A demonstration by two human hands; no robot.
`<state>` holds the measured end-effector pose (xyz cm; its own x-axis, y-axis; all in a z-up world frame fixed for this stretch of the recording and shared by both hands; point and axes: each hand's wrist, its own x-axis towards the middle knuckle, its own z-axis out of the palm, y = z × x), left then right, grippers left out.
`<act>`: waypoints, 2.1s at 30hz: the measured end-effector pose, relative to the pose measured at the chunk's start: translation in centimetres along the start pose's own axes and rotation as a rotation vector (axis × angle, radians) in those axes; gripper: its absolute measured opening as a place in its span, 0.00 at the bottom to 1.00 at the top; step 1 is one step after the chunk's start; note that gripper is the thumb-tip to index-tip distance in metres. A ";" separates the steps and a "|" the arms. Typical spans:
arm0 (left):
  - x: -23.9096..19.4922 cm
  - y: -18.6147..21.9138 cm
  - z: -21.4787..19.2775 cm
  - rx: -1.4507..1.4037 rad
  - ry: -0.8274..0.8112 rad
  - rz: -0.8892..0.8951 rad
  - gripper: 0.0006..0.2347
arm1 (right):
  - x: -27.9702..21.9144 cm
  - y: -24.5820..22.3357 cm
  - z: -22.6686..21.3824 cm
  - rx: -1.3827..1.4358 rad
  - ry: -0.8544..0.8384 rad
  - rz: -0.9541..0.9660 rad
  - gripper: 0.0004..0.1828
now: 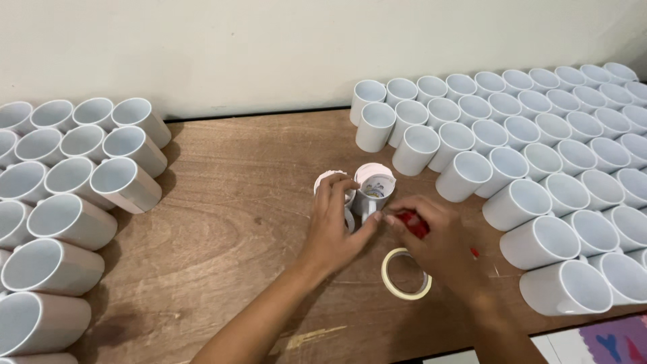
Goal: The person repeatedly picks up white mugs from a large stack, applies a strip of clear tape to the side of each mug using a red tape dispenser, and places the taped mug back into the stack. The process is repeated for multiple mugs.
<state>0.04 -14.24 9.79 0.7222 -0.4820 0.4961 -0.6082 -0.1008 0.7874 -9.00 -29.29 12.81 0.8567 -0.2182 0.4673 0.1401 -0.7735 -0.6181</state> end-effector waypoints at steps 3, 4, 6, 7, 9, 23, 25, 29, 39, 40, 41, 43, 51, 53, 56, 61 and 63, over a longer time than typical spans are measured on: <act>2.4 -0.9 0.0 0.115 -0.060 -0.071 0.22 | 3.1 3.1 1.0 -0.074 -0.004 -0.004 0.09; 3.5 -1.1 0.1 0.115 -0.058 -0.062 0.22 | 4.5 4.2 1.3 -0.076 0.003 -0.008 0.09; 5.1 -1.7 0.5 0.244 -0.143 -0.111 0.22 | 7.0 6.3 2.0 -0.116 -0.085 0.045 0.09; 5.9 -1.7 0.6 0.242 -0.142 -0.109 0.22 | 8.3 7.0 2.2 -0.118 -0.084 0.044 0.09; 7.3 -1.7 0.7 0.299 -0.189 -0.142 0.20 | 11.2 8.3 2.8 -0.253 -0.157 0.094 0.09; 4.6 -4.6 -0.3 0.250 0.079 0.149 0.15 | 17.7 13.9 8.0 -0.683 -0.413 0.139 0.15; 3.8 -4.2 -1.1 0.221 0.132 0.211 0.14 | 17.8 14.4 8.0 -0.704 -0.415 0.100 0.13; 1.8 -4.0 -2.7 0.129 0.205 0.236 0.12 | 17.4 13.6 7.0 -0.681 -0.375 0.079 0.11; -4.5 -6.9 -6.1 -0.098 0.441 0.231 0.09 | 10.5 5.0 0.8 -0.203 0.164 -0.356 0.04; -4.9 -7.8 -6.1 -0.092 0.451 0.231 0.09 | 8.8 3.8 0.6 -0.198 0.160 -0.365 0.04; -5.6 -8.7 -6.1 -0.145 0.442 0.257 0.09 | 6.9 2.7 0.6 -0.052 0.163 -0.189 0.03; -6.8 -10.2 -6.1 -0.190 0.440 0.279 0.09 | 3.3 1.8 1.2 0.097 0.153 -0.016 0.03; -7.8 -14.4 -6.4 0.168 0.381 0.366 0.17 | -6.2 1.1 9.6 0.995 -0.315 0.202 0.21; -7.9 -15.9 -6.9 0.159 0.415 0.300 0.13 | -6.6 0.7 11.6 1.089 -0.367 0.164 0.20; -8.1 -16.8 -7.3 0.116 0.483 0.179 0.12 | -7.0 0.7 14.6 1.328 -0.417 0.174 0.17; -8.1 -17.0 -7.3 0.096 0.495 0.102 0.12 | -6.7 0.9 18.0 1.325 -0.283 0.219 0.22; -8.1 -17.9 -7.2 0.132 0.509 0.105 0.11 | -6.4 0.8 18.7 1.440 -0.291 0.388 0.28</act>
<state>7.44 -2.27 -5.75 0.7039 -0.0159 0.7102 -0.6982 -0.1994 0.6876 -5.11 -17.34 -2.51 0.9944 -0.0112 0.1049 0.0930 0.5624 -0.8217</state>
